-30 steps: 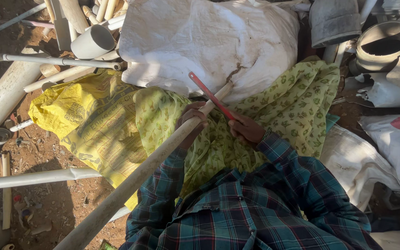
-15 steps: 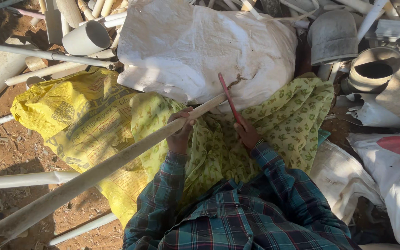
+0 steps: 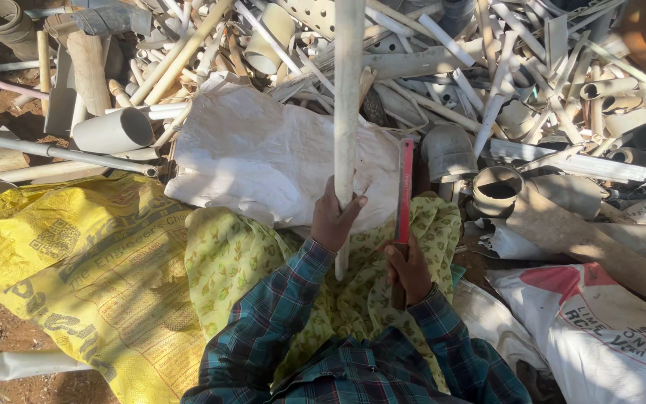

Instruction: The person uses a hacksaw to cut through a long plastic pipe while sitting on the ground in a cluttered outdoor area filled with various pipes and debris.

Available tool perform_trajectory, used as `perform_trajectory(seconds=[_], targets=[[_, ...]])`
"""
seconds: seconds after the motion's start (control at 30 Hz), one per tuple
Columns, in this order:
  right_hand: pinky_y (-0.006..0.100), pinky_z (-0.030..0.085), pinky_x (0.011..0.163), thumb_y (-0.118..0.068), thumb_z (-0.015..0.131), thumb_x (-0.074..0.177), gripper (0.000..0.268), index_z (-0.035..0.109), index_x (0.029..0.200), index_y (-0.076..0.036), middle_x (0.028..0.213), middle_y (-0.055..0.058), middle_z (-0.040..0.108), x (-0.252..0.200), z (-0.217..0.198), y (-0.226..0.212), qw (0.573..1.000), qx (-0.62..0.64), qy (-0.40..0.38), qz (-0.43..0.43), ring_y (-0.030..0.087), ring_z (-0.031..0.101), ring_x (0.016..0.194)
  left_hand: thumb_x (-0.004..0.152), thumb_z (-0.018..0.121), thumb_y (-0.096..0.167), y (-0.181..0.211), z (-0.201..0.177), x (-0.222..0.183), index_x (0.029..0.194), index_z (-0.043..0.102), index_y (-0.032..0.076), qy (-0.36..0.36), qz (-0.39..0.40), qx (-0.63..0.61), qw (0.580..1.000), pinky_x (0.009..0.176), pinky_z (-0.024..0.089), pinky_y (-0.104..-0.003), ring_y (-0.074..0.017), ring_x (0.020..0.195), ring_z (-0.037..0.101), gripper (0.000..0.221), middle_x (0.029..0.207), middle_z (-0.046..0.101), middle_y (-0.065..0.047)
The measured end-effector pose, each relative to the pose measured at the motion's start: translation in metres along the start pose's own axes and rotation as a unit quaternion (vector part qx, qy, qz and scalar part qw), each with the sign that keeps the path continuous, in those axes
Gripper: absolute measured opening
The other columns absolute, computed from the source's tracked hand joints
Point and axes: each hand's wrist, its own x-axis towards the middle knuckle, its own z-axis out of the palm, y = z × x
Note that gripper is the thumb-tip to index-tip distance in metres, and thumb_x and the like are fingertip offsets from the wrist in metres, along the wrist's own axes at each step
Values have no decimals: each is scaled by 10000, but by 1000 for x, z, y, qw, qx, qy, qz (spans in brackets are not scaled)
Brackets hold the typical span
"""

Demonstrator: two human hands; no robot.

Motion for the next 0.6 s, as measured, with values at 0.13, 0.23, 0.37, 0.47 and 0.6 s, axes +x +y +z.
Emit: perform_trajectory(seconds=[0.13, 0.23, 0.37, 0.47, 0.6], targets=[[289, 528, 525, -224, 592, 1030, 645, 282, 1586, -121, 1321, 85, 667, -26, 1, -68, 985, 75, 47, -146, 68, 540, 628, 937, 772, 306, 20, 29, -20, 1371, 554, 51, -139, 65, 84, 985, 768, 548, -480, -356, 891, 710, 548, 991, 731, -176], [265, 496, 533, -186, 604, 1033, 637, 272, 1575, -135, 1356, 109, 659, -38, 5, -95, 974, 119, 101, -165, 69, 525, 636, 910, 776, 251, 31, 38, -43, 1359, 567, 104, -215, 128, 194, 949, 841, 537, -498, -371, 1007, 695, 517, 1097, 721, -159], [261, 488, 542, -223, 602, 1055, 571, 372, 1575, -172, 1203, 116, 684, -41, 1, -89, 960, 220, 128, -118, 64, 525, 657, 801, 782, 183, 38, 29, -51, 1317, 609, 146, -217, 198, 302, 907, 905, 500, -501, -327, 1096, 653, 545, 1134, 698, -104], [253, 473, 568, -254, 613, 1060, 456, 455, 1480, -180, 1137, 69, 694, -25, -12, -52, 934, 313, 126, -116, 68, 527, 680, 797, 767, 203, 23, 6, -64, 1282, 634, 148, -67, 355, 292, 886, 975, 500, -513, -342, 1199, 613, 506, 1204, 668, -116], [268, 482, 624, -283, 631, 1116, 245, 554, 1305, -147, 1092, 63, 689, 5, -37, -4, 887, 442, 89, -101, 85, 537, 729, 1001, 739, 231, -24, -27, -110, 1343, 650, 149, -172, 342, 203, 901, 988, 555, -470, -308, 1174, 662, 363, 1228, 686, -75]])
